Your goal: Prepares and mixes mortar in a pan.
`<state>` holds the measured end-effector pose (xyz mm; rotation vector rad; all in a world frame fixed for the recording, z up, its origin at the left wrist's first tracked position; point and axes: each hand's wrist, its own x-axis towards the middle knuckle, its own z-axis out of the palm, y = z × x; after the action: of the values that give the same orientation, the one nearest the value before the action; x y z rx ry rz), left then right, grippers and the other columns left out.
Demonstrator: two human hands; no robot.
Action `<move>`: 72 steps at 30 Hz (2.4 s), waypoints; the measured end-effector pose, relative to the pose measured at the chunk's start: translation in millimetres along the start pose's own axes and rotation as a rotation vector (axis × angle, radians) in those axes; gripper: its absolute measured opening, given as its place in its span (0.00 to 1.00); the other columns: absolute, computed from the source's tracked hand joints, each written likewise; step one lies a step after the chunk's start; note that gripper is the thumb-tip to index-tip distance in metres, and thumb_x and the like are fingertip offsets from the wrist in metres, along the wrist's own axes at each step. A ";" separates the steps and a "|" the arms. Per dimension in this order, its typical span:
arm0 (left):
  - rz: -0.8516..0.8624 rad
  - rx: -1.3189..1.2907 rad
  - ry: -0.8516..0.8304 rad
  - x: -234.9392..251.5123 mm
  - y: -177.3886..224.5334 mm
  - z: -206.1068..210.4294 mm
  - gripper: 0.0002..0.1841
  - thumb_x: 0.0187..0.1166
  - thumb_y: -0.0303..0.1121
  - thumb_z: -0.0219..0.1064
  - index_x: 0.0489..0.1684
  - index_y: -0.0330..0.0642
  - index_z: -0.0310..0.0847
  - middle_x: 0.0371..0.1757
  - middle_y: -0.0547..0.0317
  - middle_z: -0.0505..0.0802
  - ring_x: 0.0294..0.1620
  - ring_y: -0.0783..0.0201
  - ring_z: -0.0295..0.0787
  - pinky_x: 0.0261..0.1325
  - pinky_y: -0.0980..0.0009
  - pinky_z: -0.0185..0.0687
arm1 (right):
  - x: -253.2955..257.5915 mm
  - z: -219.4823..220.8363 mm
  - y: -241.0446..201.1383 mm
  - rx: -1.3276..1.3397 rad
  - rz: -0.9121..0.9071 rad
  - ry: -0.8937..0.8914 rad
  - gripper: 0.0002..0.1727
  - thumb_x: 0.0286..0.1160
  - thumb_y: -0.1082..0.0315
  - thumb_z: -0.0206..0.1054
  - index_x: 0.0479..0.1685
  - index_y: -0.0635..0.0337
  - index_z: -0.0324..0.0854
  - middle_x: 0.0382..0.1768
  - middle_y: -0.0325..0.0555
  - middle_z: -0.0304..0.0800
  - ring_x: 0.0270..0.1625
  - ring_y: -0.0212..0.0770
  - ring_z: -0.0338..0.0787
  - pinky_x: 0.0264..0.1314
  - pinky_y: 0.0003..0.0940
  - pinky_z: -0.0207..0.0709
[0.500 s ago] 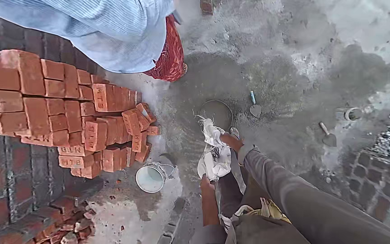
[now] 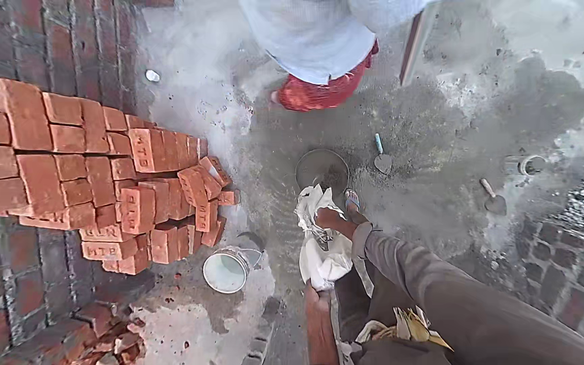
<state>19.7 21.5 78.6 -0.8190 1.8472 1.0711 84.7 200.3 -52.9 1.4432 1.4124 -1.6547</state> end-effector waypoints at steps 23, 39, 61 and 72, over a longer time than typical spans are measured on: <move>-0.031 -0.028 -0.052 -56.2 17.0 -24.8 0.13 0.93 0.34 0.46 0.59 0.36 0.72 0.45 0.51 0.87 0.44 0.62 0.88 0.49 0.65 0.88 | 2.5 7.9 9.7 0.111 -0.025 -0.023 0.27 0.82 0.52 0.61 0.60 0.71 0.81 0.63 0.71 0.85 0.69 0.68 0.84 0.65 0.73 0.73; -0.067 0.006 -0.029 -60.2 8.1 -53.1 0.15 0.94 0.36 0.45 0.61 0.36 0.72 0.46 0.50 0.87 0.44 0.62 0.88 0.48 0.66 0.88 | -30.1 4.3 8.7 0.197 -0.005 0.031 0.28 0.84 0.51 0.59 0.64 0.70 0.80 0.64 0.71 0.84 0.70 0.67 0.83 0.68 0.70 0.73; -0.104 -0.036 -0.062 -53.3 -27.6 -76.2 0.15 0.93 0.36 0.46 0.61 0.35 0.73 0.46 0.48 0.87 0.44 0.60 0.88 0.47 0.63 0.88 | -55.6 22.3 16.9 0.240 -0.024 0.076 0.27 0.88 0.53 0.57 0.65 0.73 0.78 0.63 0.71 0.84 0.69 0.64 0.84 0.71 0.64 0.73; -0.149 -0.049 -0.194 26.1 -56.5 -163.0 0.17 0.92 0.40 0.47 0.58 0.36 0.75 0.42 0.50 0.90 0.41 0.60 0.90 0.44 0.61 0.89 | -123.1 100.9 -2.0 0.326 -0.094 0.234 0.24 0.88 0.56 0.57 0.57 0.74 0.81 0.56 0.70 0.85 0.62 0.61 0.85 0.67 0.60 0.74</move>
<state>1.1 -151.9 83.0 -0.8376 1.5789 1.0653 80.8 79.2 50.3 1.8269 1.3969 -1.8937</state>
